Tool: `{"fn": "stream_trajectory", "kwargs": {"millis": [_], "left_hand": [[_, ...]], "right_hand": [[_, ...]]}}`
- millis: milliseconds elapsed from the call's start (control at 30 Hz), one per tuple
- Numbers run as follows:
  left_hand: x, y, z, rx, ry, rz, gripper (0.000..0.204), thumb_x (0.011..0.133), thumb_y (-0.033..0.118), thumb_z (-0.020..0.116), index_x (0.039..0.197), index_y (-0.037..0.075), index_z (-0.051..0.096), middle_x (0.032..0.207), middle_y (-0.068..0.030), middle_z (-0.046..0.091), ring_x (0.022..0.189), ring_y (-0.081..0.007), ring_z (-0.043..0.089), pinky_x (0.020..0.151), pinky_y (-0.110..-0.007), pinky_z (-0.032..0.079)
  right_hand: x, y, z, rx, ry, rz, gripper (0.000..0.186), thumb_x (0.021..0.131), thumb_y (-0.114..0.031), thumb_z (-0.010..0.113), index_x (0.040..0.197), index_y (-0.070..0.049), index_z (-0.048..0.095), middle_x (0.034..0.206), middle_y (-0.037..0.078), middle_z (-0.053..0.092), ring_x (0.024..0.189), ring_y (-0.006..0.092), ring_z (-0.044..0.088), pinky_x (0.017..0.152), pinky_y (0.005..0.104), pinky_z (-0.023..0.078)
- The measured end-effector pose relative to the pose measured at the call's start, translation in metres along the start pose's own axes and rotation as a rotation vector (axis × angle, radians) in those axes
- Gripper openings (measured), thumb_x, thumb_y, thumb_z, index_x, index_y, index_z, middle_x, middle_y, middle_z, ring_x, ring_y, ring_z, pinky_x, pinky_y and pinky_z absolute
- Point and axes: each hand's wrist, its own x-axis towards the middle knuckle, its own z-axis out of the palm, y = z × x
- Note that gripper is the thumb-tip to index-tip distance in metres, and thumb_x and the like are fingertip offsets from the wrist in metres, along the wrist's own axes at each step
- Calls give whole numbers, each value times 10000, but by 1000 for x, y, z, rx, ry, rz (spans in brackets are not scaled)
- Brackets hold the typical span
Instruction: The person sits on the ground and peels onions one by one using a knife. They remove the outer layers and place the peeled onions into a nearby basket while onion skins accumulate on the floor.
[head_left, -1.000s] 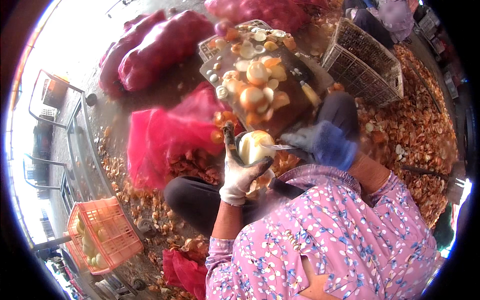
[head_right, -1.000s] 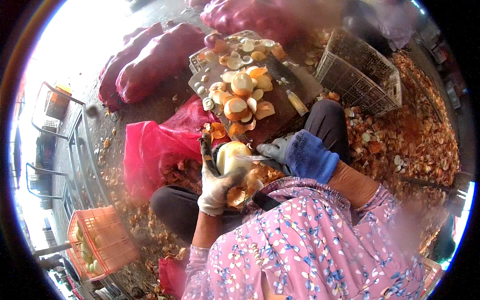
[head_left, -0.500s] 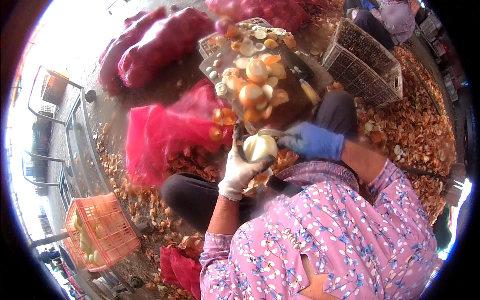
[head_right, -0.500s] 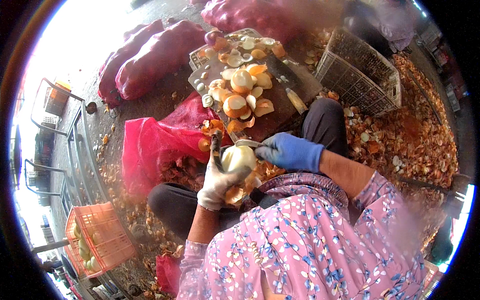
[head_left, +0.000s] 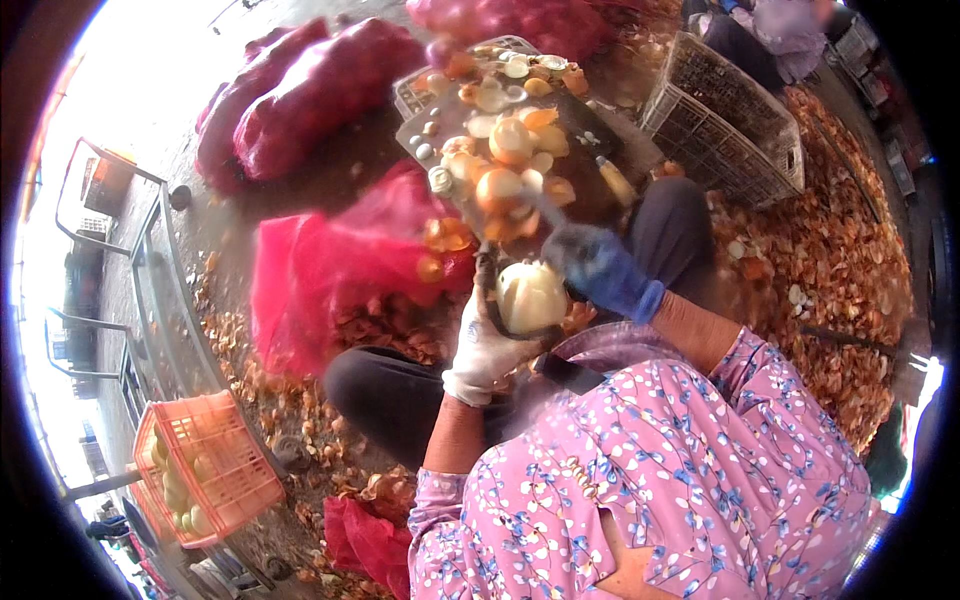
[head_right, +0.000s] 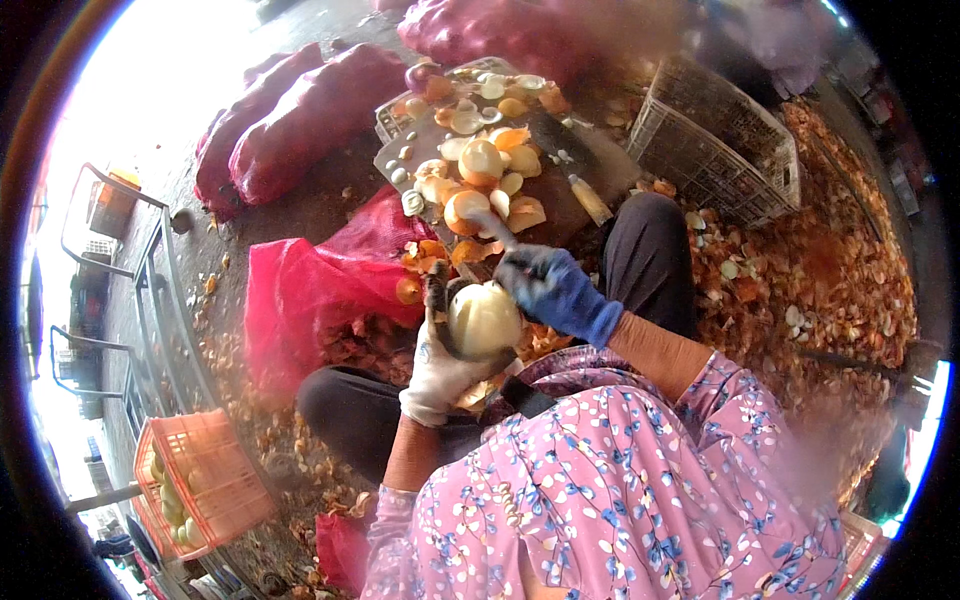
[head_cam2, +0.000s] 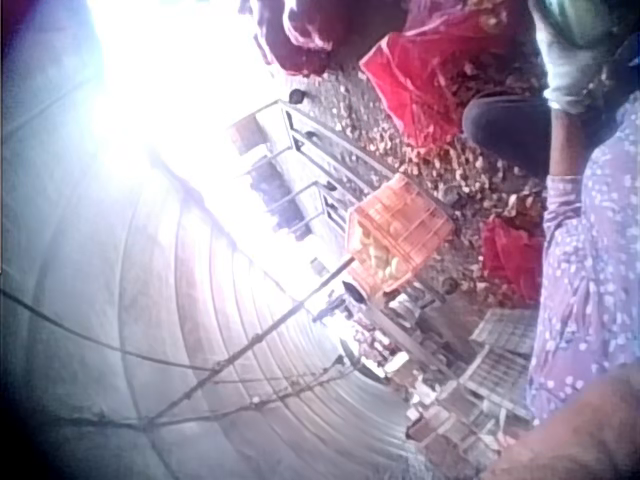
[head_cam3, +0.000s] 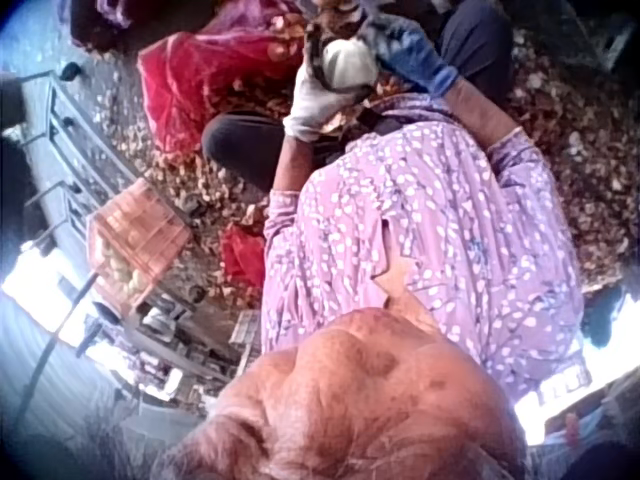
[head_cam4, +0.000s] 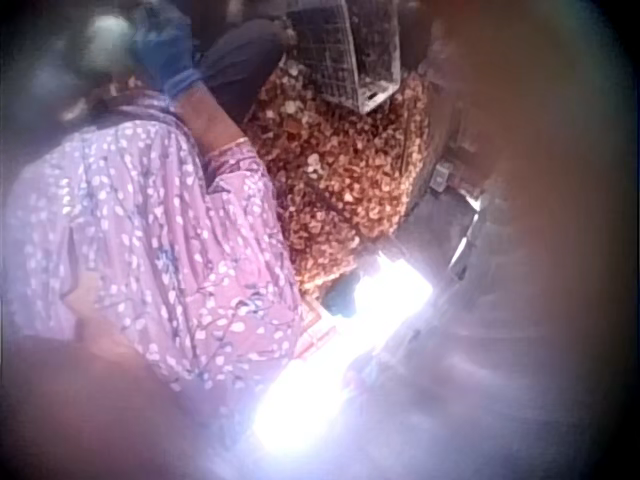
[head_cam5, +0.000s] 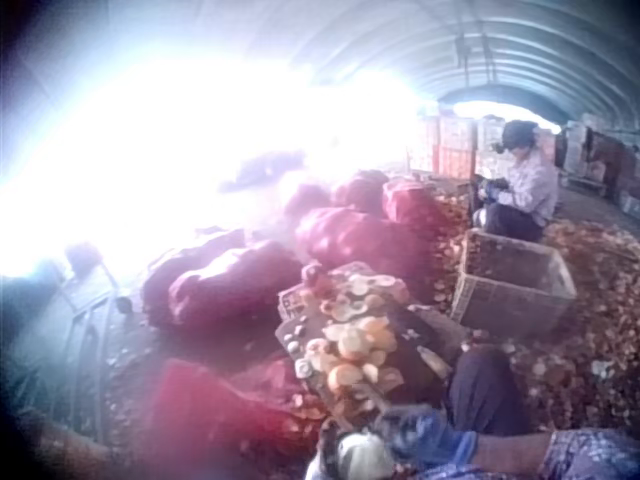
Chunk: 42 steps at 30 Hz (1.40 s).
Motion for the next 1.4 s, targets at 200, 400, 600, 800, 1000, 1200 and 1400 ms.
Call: {"fn": "stream_trajectory", "kwargs": {"millis": [200,400,600,800,1000,1200,1400], "left_hand": [[0,1,-8,-710,121,-63,1080,621,226,779,1500,141,157,1357,-160,413,1209,-309,486,984,-420,454],[-3,-18,-17,-1109,191,-184,779,742,512,658,1386,182,372,1315,-131,482,1212,-336,478,1029,-500,394],[0,-13,-23,-1029,281,-57,655,788,503,663,1285,135,448,1281,-93,540,1186,-243,512,1054,-490,353],[-10,-12,-53,-1198,492,2,633,796,564,632,1235,122,519,1168,-103,606,1036,-316,608,853,-479,529],[-63,42,-144,-1149,876,250,613,770,592,639,1179,143,554,1033,-118,646,842,-316,649,667,-428,573],[-179,105,-306,-783,1465,796,658,693,545,730,1146,101,556,1071,-113,595,894,-284,611,730,-426,569],[-236,117,-377,-573,1330,650,482,771,487,731,1008,88,602,884,-93,650,745,-255,644,786,-388,566]], "right_hand": [[5,-51,-28,326,33,387,204,936,-241,559,972,-72,666,803,-26,626,761,57,585,689,201,477],[1,-87,-40,545,-31,143,271,948,-302,551,990,-55,655,910,9,636,797,103,610,720,259,502],[9,-2,-37,-638,-157,-107,286,904,-252,599,1052,-7,596,756,136,633,731,123,603,630,339,475],[-13,11,-3,-92,-354,200,242,956,-214,521,1026,2,603,803,32,600,704,118,506,618,289,441],[-46,23,14,-182,-532,268,230,950,-183,482,949,17,594,772,39,571,667,107,480,604,273,418],[-43,26,10,-164,-468,294,171,931,-166,479,911,-31,582,740,10,533,682,101,459,599,278,411],[-56,74,9,88,-418,274,257,973,-219,469,1063,-25,612,799,14,553,753,95,525,619,271,429]]}}
